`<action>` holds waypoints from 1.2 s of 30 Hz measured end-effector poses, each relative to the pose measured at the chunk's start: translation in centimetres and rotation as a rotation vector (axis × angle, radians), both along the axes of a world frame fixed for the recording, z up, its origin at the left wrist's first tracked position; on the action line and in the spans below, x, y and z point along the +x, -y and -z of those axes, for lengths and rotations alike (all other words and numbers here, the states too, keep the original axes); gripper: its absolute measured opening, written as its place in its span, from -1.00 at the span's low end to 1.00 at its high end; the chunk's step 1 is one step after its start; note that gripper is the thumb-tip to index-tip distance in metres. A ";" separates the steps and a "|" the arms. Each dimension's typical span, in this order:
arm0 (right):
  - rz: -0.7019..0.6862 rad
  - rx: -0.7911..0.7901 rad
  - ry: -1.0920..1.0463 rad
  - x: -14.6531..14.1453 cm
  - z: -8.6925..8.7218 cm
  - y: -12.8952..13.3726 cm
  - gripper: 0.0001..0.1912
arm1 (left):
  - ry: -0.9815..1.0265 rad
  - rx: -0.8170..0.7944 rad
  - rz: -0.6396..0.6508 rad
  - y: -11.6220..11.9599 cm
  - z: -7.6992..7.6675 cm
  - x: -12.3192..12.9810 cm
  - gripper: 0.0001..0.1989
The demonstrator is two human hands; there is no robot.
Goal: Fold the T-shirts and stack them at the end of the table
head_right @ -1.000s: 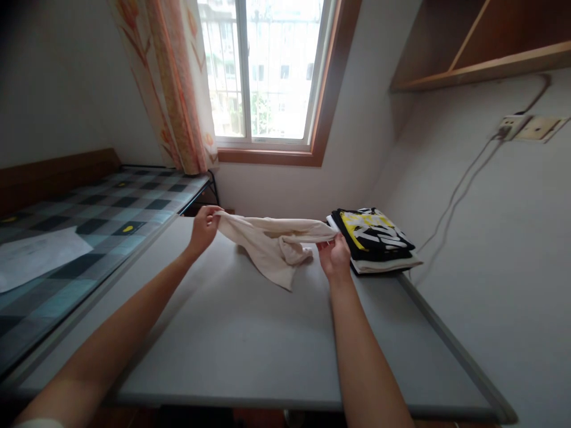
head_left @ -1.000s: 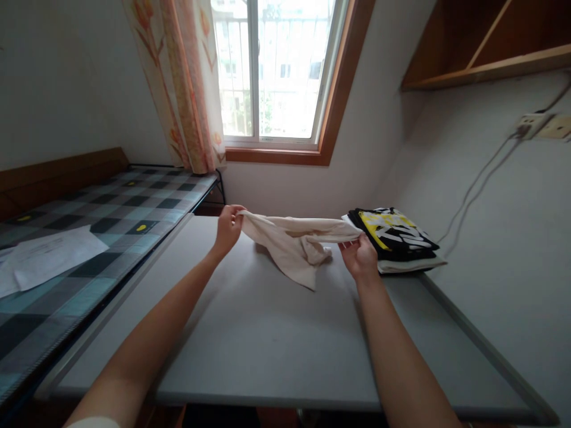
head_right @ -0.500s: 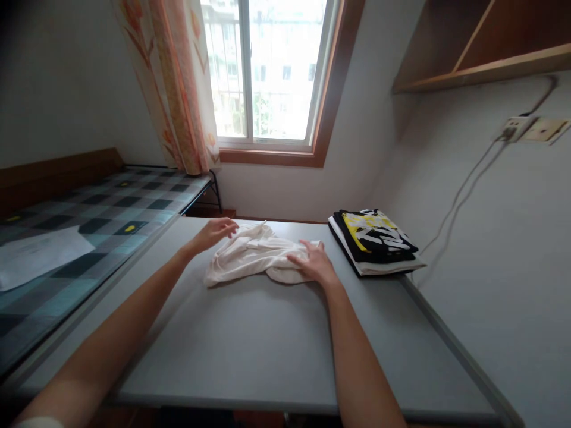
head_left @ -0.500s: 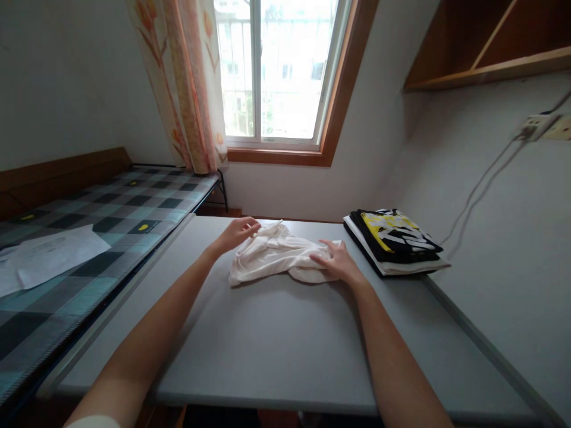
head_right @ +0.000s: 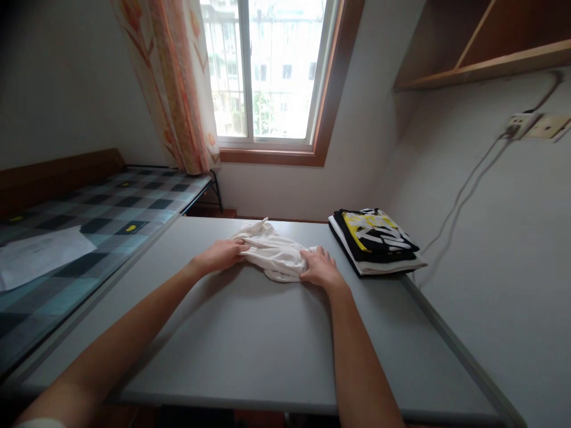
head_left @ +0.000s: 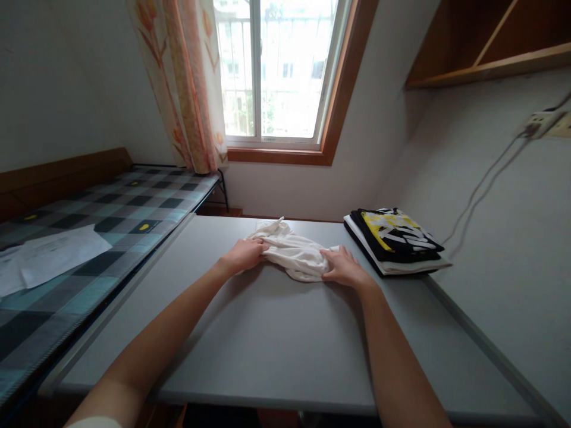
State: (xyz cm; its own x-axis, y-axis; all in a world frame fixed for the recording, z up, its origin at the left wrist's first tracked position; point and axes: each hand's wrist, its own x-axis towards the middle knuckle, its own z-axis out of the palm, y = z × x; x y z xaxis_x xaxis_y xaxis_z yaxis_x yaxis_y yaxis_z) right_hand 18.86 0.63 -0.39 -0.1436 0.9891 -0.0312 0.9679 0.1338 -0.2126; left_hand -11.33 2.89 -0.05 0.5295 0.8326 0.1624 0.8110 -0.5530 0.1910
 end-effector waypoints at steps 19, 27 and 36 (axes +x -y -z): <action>0.237 0.937 -0.899 -1.4 -8.6 -6.0 -0.77 | 0.119 0.513 -0.565 1.3 -11.4 -0.6 -0.66; -0.211 0.570 -1.326 -8.3 -14.7 -5.6 -0.69 | 0.854 0.158 -0.079 0.1 -15.5 4.3 -0.68; -0.430 0.049 -1.312 -6.8 -14.0 -2.5 -0.53 | 1.044 -0.179 0.037 1.8 -13.3 1.9 -0.61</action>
State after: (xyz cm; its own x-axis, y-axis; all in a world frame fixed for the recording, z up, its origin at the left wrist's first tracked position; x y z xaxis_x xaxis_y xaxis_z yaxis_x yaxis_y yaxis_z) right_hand 12.08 3.14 13.61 -0.3315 0.8562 0.3963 -0.0541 0.4021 -0.9140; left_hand -9.44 1.05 13.20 0.2232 0.8758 0.4281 0.1808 -0.4687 0.8647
